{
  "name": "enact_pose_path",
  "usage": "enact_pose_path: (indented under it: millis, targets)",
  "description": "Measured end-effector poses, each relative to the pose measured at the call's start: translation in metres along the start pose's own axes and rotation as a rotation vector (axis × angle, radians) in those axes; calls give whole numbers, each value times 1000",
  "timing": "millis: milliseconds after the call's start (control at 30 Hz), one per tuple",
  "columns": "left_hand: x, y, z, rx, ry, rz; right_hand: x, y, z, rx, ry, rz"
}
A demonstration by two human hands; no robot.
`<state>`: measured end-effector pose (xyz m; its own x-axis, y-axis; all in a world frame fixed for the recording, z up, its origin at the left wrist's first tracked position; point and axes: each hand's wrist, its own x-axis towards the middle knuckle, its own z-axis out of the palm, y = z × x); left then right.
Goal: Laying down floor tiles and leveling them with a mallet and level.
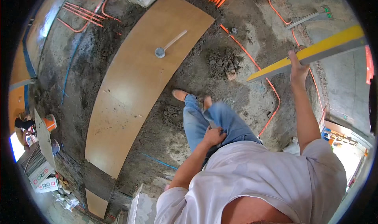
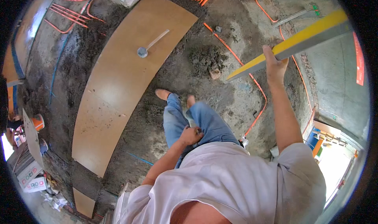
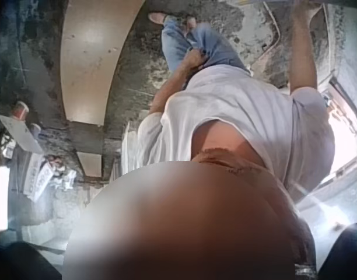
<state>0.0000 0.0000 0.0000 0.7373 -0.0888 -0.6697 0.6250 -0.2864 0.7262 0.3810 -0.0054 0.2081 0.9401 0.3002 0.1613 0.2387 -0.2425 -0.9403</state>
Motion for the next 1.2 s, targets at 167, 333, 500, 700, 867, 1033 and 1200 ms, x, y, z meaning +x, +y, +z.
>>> enact_pose_path:
  millis: [167, 333, 500, 700, 867, 1033, 1200]
  targets:
    - [3, 9, -68, -105, 74, 101, 51, 47, 52, -421, -28, 26]
    - [2, 13, -84, -131, 198, 235, 43, 137, 75, -823, -154, 229]
    - [36, 6, -97, -118, 80, 172, 54, 279, 69, -1006, -255, 412]
    - [96, -66, -143, -402, 391, -163, 46, 440, 62, -1027, -240, 630]
    - [157, -226, -185, -452, 697, -588, 10, 617, 23, -951, -129, 640]
    - [179, -376, -251, -944, 866, -822, -3, 743, 33, -853, 114, 837]
    - [238, -434, -329, -684, 1029, -931, 10, 822, 30, -820, 258, 846]
